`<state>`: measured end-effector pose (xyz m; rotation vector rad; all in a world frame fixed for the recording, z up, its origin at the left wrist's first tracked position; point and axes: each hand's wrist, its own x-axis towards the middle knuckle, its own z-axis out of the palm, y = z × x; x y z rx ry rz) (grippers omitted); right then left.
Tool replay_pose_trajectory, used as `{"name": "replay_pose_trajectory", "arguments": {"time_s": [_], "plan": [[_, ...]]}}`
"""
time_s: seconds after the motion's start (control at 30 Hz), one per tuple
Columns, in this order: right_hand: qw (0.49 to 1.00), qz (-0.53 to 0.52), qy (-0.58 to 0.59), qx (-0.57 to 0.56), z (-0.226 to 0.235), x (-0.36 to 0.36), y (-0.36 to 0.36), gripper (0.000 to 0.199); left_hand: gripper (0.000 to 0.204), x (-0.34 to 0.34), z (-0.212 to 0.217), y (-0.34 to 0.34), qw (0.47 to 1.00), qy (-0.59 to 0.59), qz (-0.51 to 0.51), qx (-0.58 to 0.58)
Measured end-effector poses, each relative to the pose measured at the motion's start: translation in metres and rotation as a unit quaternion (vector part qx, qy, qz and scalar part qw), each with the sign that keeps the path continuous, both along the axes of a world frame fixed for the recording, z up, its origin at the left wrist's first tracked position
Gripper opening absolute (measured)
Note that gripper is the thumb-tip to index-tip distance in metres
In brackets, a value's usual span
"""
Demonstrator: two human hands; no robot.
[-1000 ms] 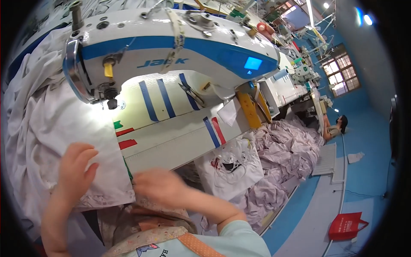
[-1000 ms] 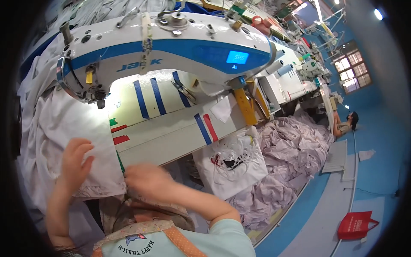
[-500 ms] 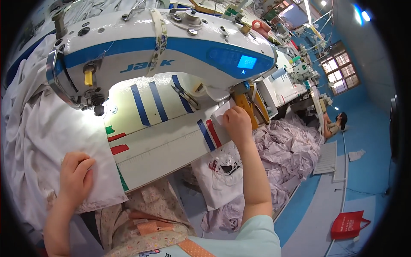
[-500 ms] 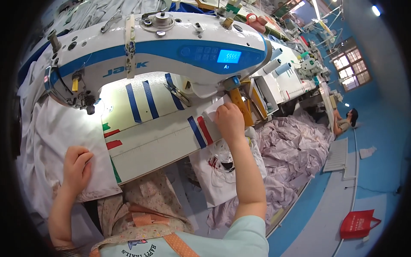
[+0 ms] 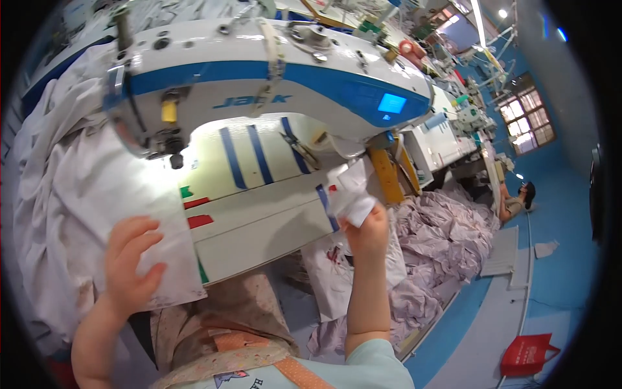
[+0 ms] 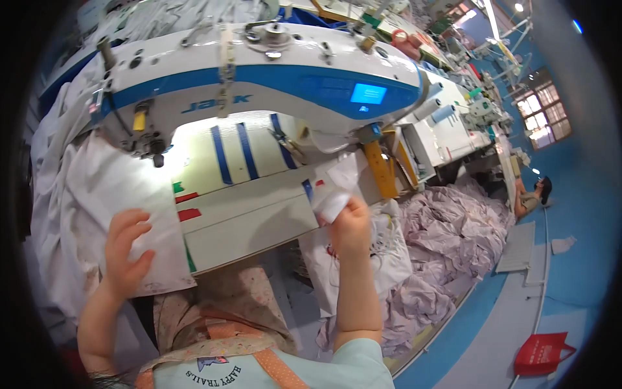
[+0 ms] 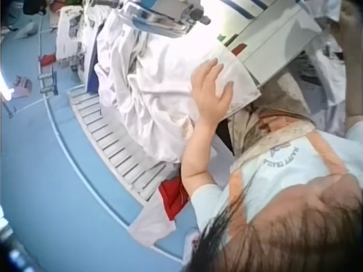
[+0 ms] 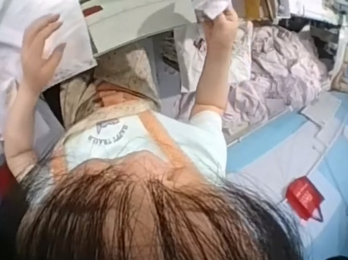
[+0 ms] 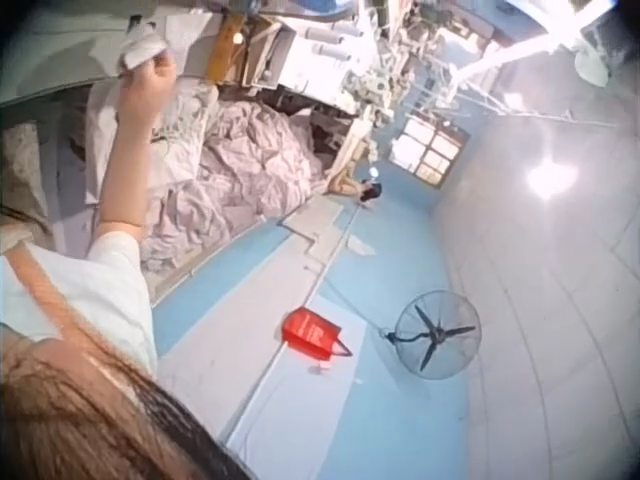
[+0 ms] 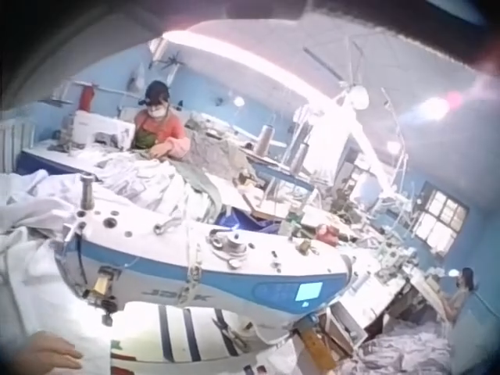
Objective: Sewing fabric pieces together using an industrial sewing machine.
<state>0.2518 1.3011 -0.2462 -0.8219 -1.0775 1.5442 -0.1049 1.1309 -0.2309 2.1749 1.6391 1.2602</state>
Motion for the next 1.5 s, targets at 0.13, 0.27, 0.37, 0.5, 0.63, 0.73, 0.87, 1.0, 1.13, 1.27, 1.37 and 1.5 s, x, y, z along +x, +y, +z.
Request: {"name": "replay_pose_trajectory", "arguments": {"time_s": [0.13,0.27,0.37,0.5,0.63,0.73,0.87,1.0,1.13,1.27,1.37,1.5], "plan": [[0.943,0.262,0.073,-0.194,-0.010,-0.068,-0.054,0.019,0.068,0.043,0.010,0.012,0.942,-0.285,-0.044,-0.170],[0.894,0.360,0.075,-0.258,-0.016,-0.102,-0.068,0.019,0.035,0.051,-0.004,0.004,0.814,-0.446,-0.044,-0.369],[0.917,0.314,0.116,-0.217,-0.013,-0.110,-0.082,0.023,0.017,0.044,-0.011,-0.016,0.799,-0.487,0.029,-0.352],[0.964,0.251,0.024,-0.086,-0.011,-0.127,-0.104,0.021,0.012,0.042,-0.010,-0.030,0.869,-0.411,0.064,-0.269],[0.953,0.147,-0.114,0.239,-0.006,-0.134,-0.115,0.020,0.014,0.035,-0.001,-0.040,0.972,-0.165,0.140,-0.092],[0.869,0.105,-0.185,0.446,-0.002,-0.132,-0.118,0.026,0.019,0.033,0.002,-0.051,0.835,-0.453,0.096,-0.298],[0.839,0.156,-0.184,0.487,0.000,-0.136,-0.128,0.028,0.024,0.034,-0.005,-0.060,0.871,-0.461,0.004,-0.172],[0.895,0.213,-0.192,0.342,0.001,-0.140,-0.128,0.019,0.025,0.030,-0.012,-0.063,0.961,-0.240,-0.014,-0.139],[0.935,0.287,-0.167,0.126,0.000,-0.138,-0.118,0.005,0.024,0.034,-0.015,-0.066,0.975,-0.190,-0.054,-0.101],[0.940,0.301,-0.144,0.073,-0.007,-0.138,-0.120,0.005,0.016,0.041,-0.018,-0.068,0.968,-0.225,-0.005,-0.107],[0.947,0.286,-0.127,0.068,-0.010,-0.139,-0.126,0.005,0.011,0.045,-0.020,-0.068,0.960,-0.251,0.033,-0.120],[0.960,0.261,-0.091,0.045,-0.012,-0.140,-0.131,0.005,0.010,0.051,-0.023,-0.068,0.959,-0.267,0.056,-0.077]]}}
